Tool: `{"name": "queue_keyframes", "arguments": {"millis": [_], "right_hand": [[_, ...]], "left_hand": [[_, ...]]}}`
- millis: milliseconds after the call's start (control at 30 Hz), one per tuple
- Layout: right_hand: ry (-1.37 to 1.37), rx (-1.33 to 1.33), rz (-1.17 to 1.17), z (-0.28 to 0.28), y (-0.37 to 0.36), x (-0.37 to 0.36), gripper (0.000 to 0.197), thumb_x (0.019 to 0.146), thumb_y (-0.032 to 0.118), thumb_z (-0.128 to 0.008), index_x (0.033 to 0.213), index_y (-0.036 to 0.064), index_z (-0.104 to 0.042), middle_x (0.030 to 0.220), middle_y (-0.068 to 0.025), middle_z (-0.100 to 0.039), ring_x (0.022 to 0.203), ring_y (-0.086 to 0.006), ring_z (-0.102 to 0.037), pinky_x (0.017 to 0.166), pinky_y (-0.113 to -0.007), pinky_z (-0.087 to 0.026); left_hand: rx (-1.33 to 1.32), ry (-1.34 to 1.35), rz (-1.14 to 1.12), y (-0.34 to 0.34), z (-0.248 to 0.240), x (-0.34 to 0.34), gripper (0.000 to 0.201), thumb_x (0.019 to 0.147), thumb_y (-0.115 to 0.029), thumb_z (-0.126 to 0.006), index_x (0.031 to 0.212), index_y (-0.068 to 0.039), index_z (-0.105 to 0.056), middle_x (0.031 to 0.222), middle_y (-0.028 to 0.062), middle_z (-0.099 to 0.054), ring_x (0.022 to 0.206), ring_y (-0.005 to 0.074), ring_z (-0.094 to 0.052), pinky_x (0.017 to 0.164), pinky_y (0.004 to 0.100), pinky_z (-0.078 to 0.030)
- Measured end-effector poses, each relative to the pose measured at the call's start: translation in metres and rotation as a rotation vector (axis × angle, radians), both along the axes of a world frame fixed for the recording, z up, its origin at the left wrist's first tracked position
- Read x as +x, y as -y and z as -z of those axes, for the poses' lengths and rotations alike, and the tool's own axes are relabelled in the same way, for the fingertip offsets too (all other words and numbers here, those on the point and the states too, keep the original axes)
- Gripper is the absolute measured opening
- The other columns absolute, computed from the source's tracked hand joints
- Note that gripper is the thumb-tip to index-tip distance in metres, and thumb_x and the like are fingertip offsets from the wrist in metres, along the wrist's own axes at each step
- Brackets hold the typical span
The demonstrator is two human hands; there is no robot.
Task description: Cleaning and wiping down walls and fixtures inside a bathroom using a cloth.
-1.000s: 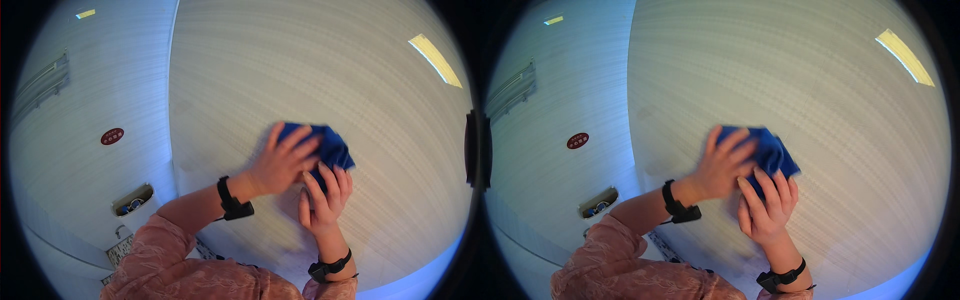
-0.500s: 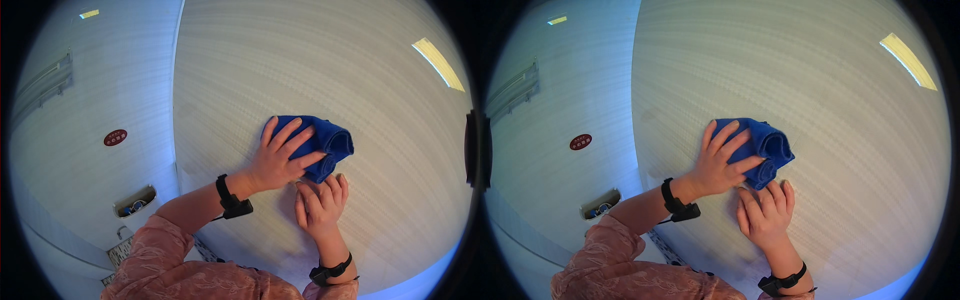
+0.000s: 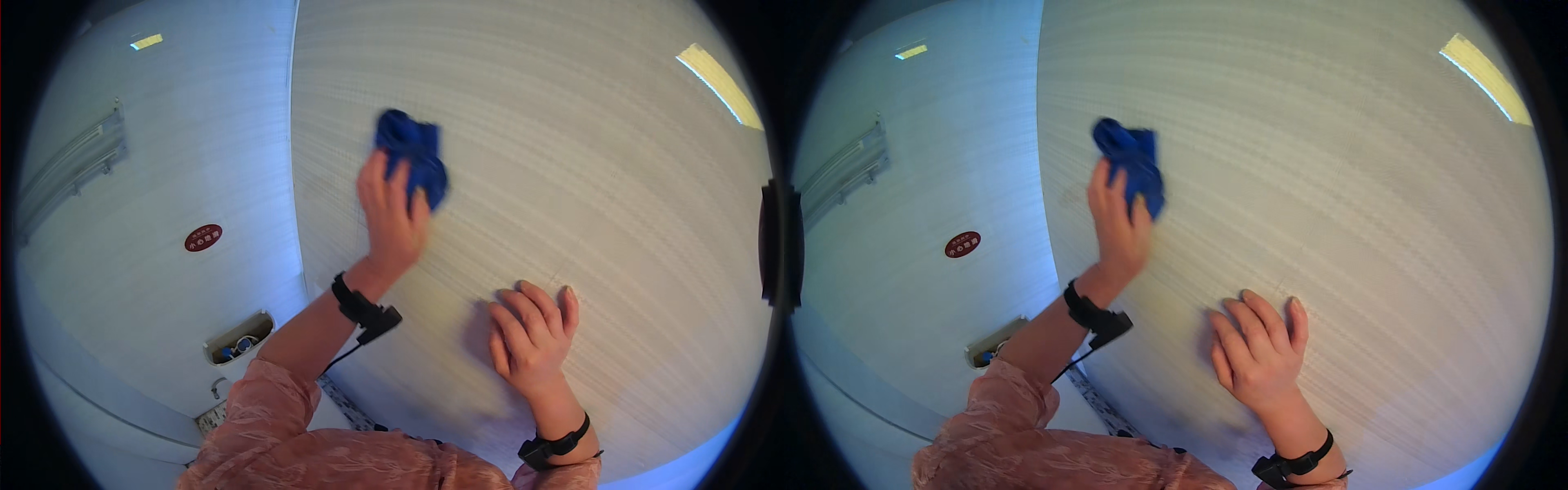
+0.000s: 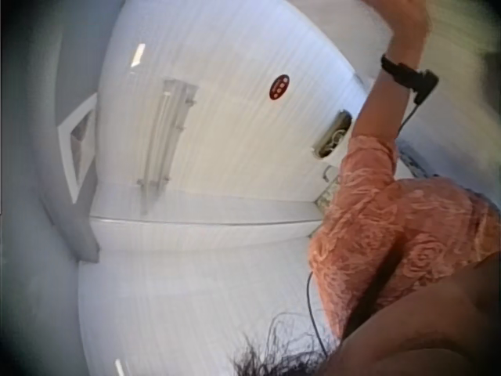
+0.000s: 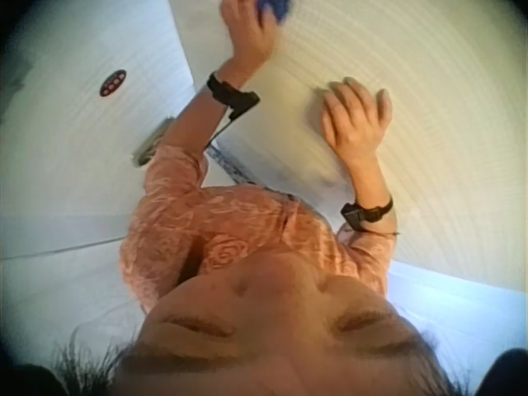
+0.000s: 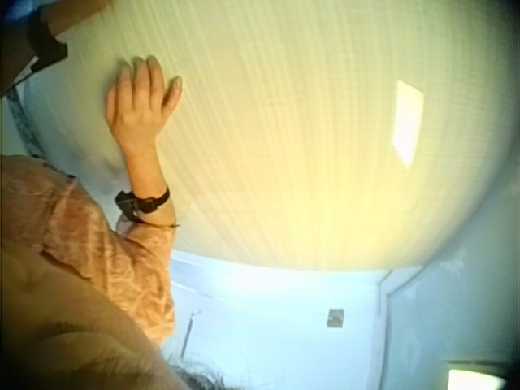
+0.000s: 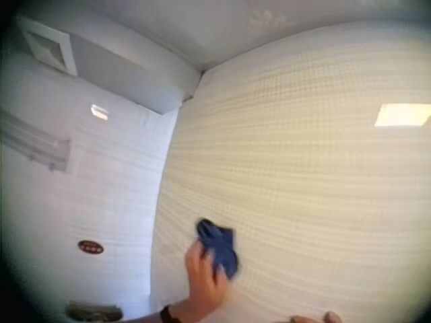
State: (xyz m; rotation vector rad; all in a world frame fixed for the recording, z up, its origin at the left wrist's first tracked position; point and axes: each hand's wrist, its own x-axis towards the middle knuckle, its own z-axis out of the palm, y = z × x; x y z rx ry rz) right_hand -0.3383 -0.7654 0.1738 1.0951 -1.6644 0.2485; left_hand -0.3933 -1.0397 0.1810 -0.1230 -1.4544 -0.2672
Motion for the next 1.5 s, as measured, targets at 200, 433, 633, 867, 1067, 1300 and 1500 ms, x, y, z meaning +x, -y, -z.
{"name": "queue_keyframes", "arguments": {"millis": [200,433,633,867,1067,1300,1500], "right_hand": [[0.012,0.018,-0.003,0.000,0.000,0.001,0.020,0.078,0.018,-0.066,0.096,0.0130,-0.074,0.109,-0.0026,-0.067,0.112,-0.0220,-0.062,0.113,-0.051,-0.026],[0.007,0.022,0.004,0.000,0.003,0.002,0.019,0.079,0.018,-0.066,0.095,0.0121,-0.074,0.107,-0.0035,-0.068,0.111,-0.0224,-0.063,0.113,-0.051,-0.026],[0.029,0.022,-0.034,-0.006,0.004,0.007,0.019,0.078,0.017,-0.067,0.095,0.0119,-0.074,0.106,-0.0036,-0.067,0.110,-0.0215,-0.063,0.113,-0.051,-0.027],[0.042,0.021,-0.027,-0.005,0.004,0.006,0.019,0.079,0.017,-0.067,0.095,0.0119,-0.075,0.104,-0.0031,-0.068,0.109,-0.0207,-0.063,0.113,-0.050,-0.027],[0.033,0.023,-0.038,0.001,0.001,0.003,0.019,0.078,0.017,-0.067,0.095,0.0117,-0.074,0.103,-0.0031,-0.068,0.108,-0.0209,-0.064,0.112,-0.050,-0.027],[0.048,0.016,-0.052,0.001,0.001,0.012,0.020,0.077,0.016,-0.068,0.095,0.0119,-0.074,0.103,-0.0031,-0.067,0.108,-0.0208,-0.064,0.112,-0.050,-0.028],[0.068,0.027,-0.063,0.000,0.003,0.013,0.020,0.076,0.016,-0.068,0.095,0.0127,-0.074,0.103,-0.0026,-0.067,0.107,-0.0206,-0.064,0.112,-0.050,-0.029]], "left_hand": [[-0.250,0.037,-0.025,0.044,-0.001,0.005,0.053,0.083,-0.012,-0.064,0.133,0.000,-0.051,0.142,0.0281,-0.039,0.133,0.0470,-0.038,0.110,0.0619,-0.027],[0.179,0.011,-0.133,0.164,-0.021,-0.026,0.044,0.099,-0.012,-0.048,0.137,0.011,-0.043,0.145,0.0303,-0.039,0.133,0.0452,-0.039,0.112,0.0499,-0.031],[0.507,0.009,0.035,0.226,-0.026,-0.030,0.042,0.102,-0.021,-0.046,0.129,0.010,-0.051,0.129,0.0299,-0.056,0.120,0.0433,-0.052,0.104,0.0474,-0.040],[0.401,0.029,0.032,0.111,-0.001,-0.017,0.048,0.102,-0.019,-0.045,0.140,0.010,-0.040,0.142,0.0309,-0.043,0.133,0.0445,-0.040,0.113,0.0481,-0.030],[0.235,0.030,-0.063,0.144,0.017,-0.020,0.048,0.102,-0.016,-0.044,0.143,0.008,-0.037,0.144,0.0302,-0.041,0.133,0.0435,-0.040,0.114,0.0472,-0.029],[0.554,-0.033,0.079,0.178,0.014,-0.025,0.039,0.103,-0.020,-0.043,0.132,0.006,-0.051,0.128,0.0220,-0.057,0.119,0.0349,-0.053,0.104,0.0418,-0.039],[0.520,0.008,0.095,0.087,0.042,-0.019,0.042,0.102,-0.014,-0.044,0.139,0.006,-0.044,0.140,0.0221,-0.048,0.128,0.0333,-0.046,0.108,0.0392,-0.035]]}}
